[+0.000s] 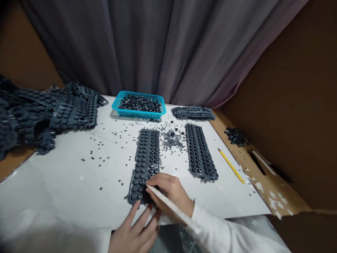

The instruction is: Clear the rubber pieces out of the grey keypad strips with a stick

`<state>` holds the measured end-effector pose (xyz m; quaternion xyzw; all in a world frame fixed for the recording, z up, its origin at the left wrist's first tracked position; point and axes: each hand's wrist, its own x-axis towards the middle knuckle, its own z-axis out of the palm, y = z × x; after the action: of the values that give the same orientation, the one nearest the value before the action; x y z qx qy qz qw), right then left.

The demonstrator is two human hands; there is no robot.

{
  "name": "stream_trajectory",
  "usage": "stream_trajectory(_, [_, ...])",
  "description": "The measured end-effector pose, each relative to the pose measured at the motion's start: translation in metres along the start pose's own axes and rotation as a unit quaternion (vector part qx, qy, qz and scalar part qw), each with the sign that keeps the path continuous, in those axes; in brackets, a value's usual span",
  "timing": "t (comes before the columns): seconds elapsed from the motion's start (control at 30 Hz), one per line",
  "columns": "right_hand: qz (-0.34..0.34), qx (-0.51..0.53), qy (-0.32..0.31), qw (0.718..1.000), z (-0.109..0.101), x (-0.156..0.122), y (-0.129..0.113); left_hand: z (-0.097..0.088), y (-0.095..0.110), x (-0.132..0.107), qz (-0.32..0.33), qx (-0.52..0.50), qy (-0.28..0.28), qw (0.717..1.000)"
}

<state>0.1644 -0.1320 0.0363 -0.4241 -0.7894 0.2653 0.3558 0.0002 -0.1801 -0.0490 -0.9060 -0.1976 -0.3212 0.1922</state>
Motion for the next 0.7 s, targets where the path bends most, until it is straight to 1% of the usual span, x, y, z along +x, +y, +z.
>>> stream_trajectory(0.07, [-0.049, -0.057, 0.016, 0.997, 0.011, -0.002, 0.013, 0.001, 0.001, 0.000, -0.001, 0.000, 0.004, 1.000])
stream_trajectory(0.1, [-0.070, -0.082, 0.014, 0.994, 0.015, -0.003, 0.019, 0.002, 0.001, 0.000, -0.004, 0.000, 0.006, 1.000])
stream_trajectory(0.17, [-0.094, -0.110, 0.009, 0.989, 0.020, -0.005, 0.027, 0.002, 0.002, -0.001, -0.010, 0.000, 0.011, 1.000])
stream_trajectory(0.23, [-0.109, -0.115, 0.007, 0.987, 0.021, -0.007, 0.032, 0.003, 0.002, -0.001, -0.011, -0.001, 0.012, 1.000])
stream_trajectory(0.37, [-0.125, -0.112, 0.014, 0.986, 0.020, -0.008, 0.035, 0.003, 0.003, -0.002, -0.012, -0.005, 0.006, 1.000])
stream_trajectory(0.53, [-0.139, -0.118, 0.014, 0.983, 0.021, -0.006, 0.037, 0.004, 0.003, -0.003, -0.016, 0.000, 0.019, 1.000])
stream_trajectory(0.63, [-0.149, -0.166, -0.002, 0.975, 0.020, -0.002, 0.035, 0.004, 0.004, -0.002, -0.019, 0.000, 0.018, 1.000])
stream_trajectory(0.7, [-0.174, -0.219, -0.037, 0.959, 0.018, 0.002, 0.034, 0.004, 0.004, -0.002, -0.020, 0.000, 0.009, 1.000])
